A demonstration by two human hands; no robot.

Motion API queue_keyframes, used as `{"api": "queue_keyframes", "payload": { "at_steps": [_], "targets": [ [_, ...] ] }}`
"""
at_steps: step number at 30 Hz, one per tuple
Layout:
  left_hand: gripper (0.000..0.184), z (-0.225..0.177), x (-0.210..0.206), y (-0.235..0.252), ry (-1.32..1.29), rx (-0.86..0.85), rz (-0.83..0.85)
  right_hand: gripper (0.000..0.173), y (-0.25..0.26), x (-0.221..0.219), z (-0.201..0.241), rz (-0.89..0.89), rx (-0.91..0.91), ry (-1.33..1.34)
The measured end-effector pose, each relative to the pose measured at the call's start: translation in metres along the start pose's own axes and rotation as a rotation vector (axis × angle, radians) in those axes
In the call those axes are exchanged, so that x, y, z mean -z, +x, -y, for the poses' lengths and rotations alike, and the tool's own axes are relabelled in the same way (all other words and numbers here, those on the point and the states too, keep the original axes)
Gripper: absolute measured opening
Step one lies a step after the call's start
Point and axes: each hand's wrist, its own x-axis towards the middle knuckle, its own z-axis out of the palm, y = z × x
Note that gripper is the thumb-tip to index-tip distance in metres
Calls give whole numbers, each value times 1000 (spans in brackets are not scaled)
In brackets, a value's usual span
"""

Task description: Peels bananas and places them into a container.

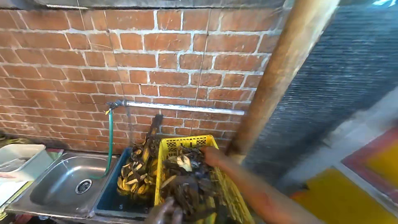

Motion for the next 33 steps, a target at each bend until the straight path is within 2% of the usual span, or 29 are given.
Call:
{"api": "queue_keyframes", "payload": {
  "at_steps": [2,4,9,12,15,18,22,27,30,33],
  "targets": [
    [56,-2,-14,37,196,-152,68,53,33,-23,-10,64,-5,-15],
    [74,-2,-27,68,362,-165,199,61,53,-35,-23,81,17,22],
    [95,-5,-28,100,514,-166,384,64,58,-28,-23,151,39,65],
    [87,15,-23,104,447,-208,322,67,56,-29,-22,180,19,77],
    [70,45,-17,115,408,-214,258,73,58,-32,-27,150,29,87],
    [58,70,-14,123,451,-229,315,74,55,-34,-25,115,2,135],
    [62,63,-16,115,507,-194,326,56,30,-17,-12,123,8,63],
    [59,63,-24,114,558,-193,276,45,-14,29,-9,212,101,-59],
    [58,62,-22,110,538,-229,239,39,-27,52,-31,203,254,106],
    [54,62,-22,106,515,-237,208,31,-32,50,-50,179,345,402]
  ]
}}
